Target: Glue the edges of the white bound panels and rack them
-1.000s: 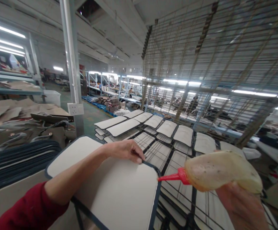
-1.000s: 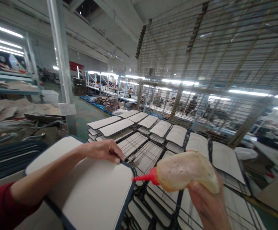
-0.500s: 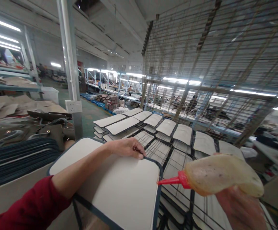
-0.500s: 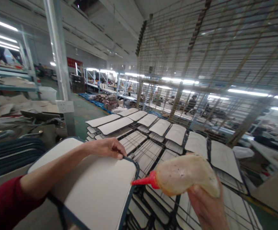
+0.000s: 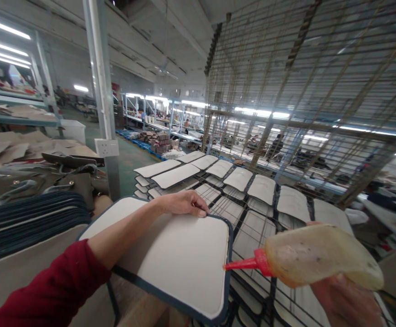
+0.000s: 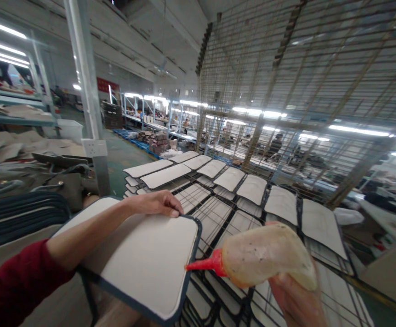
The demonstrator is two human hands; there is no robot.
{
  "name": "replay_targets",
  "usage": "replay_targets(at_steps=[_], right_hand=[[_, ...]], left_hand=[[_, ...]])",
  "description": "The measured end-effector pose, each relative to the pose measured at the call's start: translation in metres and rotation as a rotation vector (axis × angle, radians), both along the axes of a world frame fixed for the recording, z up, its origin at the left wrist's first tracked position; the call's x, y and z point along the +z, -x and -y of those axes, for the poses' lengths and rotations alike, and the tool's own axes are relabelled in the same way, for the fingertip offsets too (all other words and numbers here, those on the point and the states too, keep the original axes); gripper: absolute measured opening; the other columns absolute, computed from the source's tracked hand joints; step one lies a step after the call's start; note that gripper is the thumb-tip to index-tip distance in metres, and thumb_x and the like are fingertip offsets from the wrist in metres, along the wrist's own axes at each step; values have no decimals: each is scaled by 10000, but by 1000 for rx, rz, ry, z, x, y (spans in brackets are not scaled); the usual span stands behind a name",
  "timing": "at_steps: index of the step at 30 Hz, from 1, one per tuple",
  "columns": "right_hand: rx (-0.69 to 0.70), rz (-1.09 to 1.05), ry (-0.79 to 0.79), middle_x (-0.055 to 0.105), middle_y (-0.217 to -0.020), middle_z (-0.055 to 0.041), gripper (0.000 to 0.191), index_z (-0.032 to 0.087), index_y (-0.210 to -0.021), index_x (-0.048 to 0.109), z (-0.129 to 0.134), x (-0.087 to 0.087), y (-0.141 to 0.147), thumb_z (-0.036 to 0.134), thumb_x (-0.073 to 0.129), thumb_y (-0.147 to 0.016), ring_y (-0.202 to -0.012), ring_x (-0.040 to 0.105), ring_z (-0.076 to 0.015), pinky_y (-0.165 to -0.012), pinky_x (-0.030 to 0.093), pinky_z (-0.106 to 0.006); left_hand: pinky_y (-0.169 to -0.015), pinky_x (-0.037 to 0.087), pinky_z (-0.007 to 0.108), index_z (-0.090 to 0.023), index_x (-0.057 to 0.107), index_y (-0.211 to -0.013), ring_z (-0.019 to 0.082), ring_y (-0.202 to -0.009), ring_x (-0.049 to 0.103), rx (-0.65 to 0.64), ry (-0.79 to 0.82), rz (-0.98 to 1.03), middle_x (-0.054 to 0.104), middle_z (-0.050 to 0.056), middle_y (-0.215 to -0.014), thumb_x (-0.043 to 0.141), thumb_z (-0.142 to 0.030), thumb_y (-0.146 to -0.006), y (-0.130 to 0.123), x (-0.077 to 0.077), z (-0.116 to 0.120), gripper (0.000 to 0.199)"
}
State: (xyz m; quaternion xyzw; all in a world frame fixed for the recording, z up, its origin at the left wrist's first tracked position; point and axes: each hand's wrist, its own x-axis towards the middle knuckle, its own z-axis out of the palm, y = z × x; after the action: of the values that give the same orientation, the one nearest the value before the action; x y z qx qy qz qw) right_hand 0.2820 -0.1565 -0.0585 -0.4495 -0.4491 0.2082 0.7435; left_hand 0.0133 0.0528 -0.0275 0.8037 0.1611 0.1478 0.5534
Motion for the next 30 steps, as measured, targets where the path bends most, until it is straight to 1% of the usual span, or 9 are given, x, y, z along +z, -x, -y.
replay_targets(at_steps=[3, 9, 12, 15, 17, 21, 23, 27, 30], right_hand=[[13, -60, 85, 656, -1032, -67, 615, 318, -1167, 604, 6, 5, 2, 353, 783, -579, -762, 662, -226, -614, 578, -298], [-191, -233, 110, 598, -1182, -89, 861, 304, -1187, 567, 10, 2, 7, 366, 840, -372, -812, 646, -258, -523, 568, -289], [-209, -276, 131, 575, -1225, -83, 780, 308, -1161, 574, 15, 5, 20, 388, 818, -424, -972, 619, -283, -592, 585, -304], [-165, -257, 153, 563, -1249, -37, 706, 331, -1177, 552, 21, 12, 34, 394, 793, -517, -1205, 501, -250, -717, 566, -236], [-151, -266, 183, 565, -1250, -21, 706, 335, -1175, 552, 23, 12, 35, 408, 791, -515, -1215, 496, -247, -707, 552, -198], [-190, -264, 146, 561, -1254, -57, 703, 308, -1144, 587, 20, -8, 11, 412, 792, -480, -1078, 585, -311, -611, 579, -274], [-188, -258, 108, 552, -1266, -74, 669, 297, -1151, 589, 19, -21, -2, 402, 773, -517, -1092, 575, -318, -588, 584, -299], [-161, -235, 67, 543, -1290, -77, 548, 285, -1197, 569, 22, -37, -15, 357, 700, -670, -1214, 495, -284, -582, 587, -271], [-129, -92, 33, 560, -1278, -49, 444, 294, -1231, 551, 25, -39, -19, 326, 621, -794, -1188, 526, -232, -655, 590, -249]], left_hand=[[-559, 441, 190, -133, 755, -806, 115, -595, 533, 7, 17, -3, 650, 17, -650, 780, -463, -651, 0, 0, -1, 366], [-505, 424, 183, -125, 749, -815, 106, -543, 532, 14, 82, 11, 658, 22, -643, 781, -465, -651, -1, -5, -7, 379], [-486, 415, 176, -130, 742, -805, 96, -517, 523, 35, 114, 7, 656, 13, -635, 789, -456, -641, -1, -7, -9, 368], [-495, 424, 176, -128, 736, -790, 89, -504, 520, 46, 137, 6, 650, 6, -622, 803, -442, -623, -2, -6, -10, 363], [-487, 420, 172, -125, 734, -783, 85, -497, 518, 47, 156, 10, 649, 5, -617, 802, -442, -624, -1, -6, -10, 361], [-462, 408, 168, -129, 730, -795, 87, -483, 530, 58, 194, 4, 664, 12, -625, 788, -441, -646, 0, -5, -10, 350], [-466, 419, 173, -129, 729, -802, 94, -483, 544, 66, 207, 6, 672, 19, -631, 783, -434, -658, 2, -4, -10, 342], [-508, 463, 197, -128, 732, -818, 126, -529, 599, 73, 231, 21, 691, 39, -658, 782, -427, -662, 3, -5, -13, 341], [-550, 493, 221, -131, 736, -830, 149, -573, 633, 95, 259, 53, 705, 51, -680, 790, -421, -654, 4, -6, -15, 344]])
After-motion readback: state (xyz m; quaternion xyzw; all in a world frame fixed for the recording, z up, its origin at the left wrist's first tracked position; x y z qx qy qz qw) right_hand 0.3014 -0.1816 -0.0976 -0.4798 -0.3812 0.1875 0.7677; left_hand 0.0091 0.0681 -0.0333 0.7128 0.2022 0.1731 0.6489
